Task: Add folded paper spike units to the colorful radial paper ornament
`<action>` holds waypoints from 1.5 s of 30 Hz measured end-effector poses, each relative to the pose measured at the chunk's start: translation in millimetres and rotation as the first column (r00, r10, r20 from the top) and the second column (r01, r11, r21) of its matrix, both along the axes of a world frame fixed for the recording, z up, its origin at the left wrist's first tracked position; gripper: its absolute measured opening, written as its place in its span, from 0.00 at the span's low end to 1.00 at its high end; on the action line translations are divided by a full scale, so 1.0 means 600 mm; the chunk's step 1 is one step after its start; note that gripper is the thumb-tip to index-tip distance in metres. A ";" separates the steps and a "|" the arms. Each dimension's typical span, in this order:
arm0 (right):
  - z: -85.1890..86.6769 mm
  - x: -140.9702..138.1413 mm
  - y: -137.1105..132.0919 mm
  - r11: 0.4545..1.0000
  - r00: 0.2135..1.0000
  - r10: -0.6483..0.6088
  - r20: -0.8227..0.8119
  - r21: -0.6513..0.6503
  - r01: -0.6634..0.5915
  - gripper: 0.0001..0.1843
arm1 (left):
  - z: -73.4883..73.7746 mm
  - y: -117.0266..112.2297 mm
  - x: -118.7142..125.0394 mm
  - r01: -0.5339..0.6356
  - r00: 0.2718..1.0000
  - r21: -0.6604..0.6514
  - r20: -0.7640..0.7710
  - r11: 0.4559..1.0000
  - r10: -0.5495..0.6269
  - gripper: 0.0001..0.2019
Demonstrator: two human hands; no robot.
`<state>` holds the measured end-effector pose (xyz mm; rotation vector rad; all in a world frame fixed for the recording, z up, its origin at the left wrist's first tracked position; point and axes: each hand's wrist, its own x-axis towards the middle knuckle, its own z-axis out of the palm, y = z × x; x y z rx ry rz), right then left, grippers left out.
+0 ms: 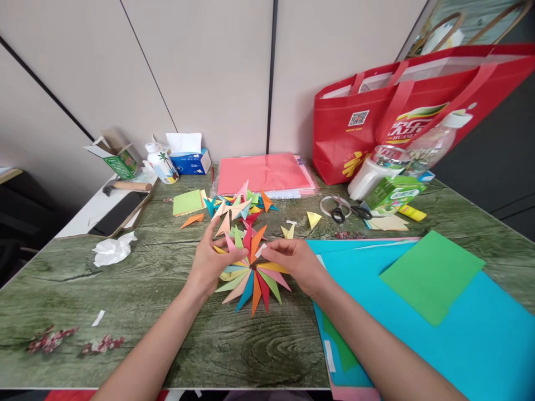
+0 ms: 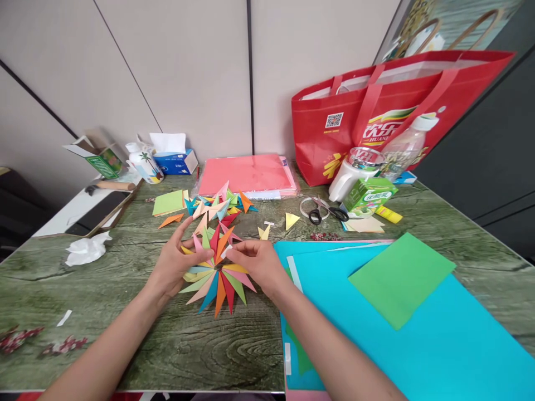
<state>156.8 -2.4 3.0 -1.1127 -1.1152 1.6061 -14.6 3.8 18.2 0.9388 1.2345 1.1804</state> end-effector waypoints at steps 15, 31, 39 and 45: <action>0.005 -0.003 0.000 0.996 0.996 -0.083 0.039 -0.016 0.084 0.09 | 0.000 -0.001 -0.003 0.010 1.000 0.004 -0.029 1.000 -0.009 0.52; 0.015 -0.020 -0.013 0.934 0.899 -0.314 0.306 0.270 0.234 0.04 | -0.006 -0.004 0.005 -0.056 0.998 -0.004 -0.016 0.998 0.056 0.55; -0.002 -0.021 -0.010 0.949 0.894 -0.275 0.354 0.248 0.194 0.06 | -0.006 -0.003 0.007 -0.043 0.999 0.004 -0.026 0.999 0.043 0.54; -0.007 -0.024 -0.005 0.966 0.869 -0.253 0.424 0.155 0.206 0.10 | -0.004 -0.004 0.010 -0.055 0.998 -0.021 -0.030 0.998 0.055 0.55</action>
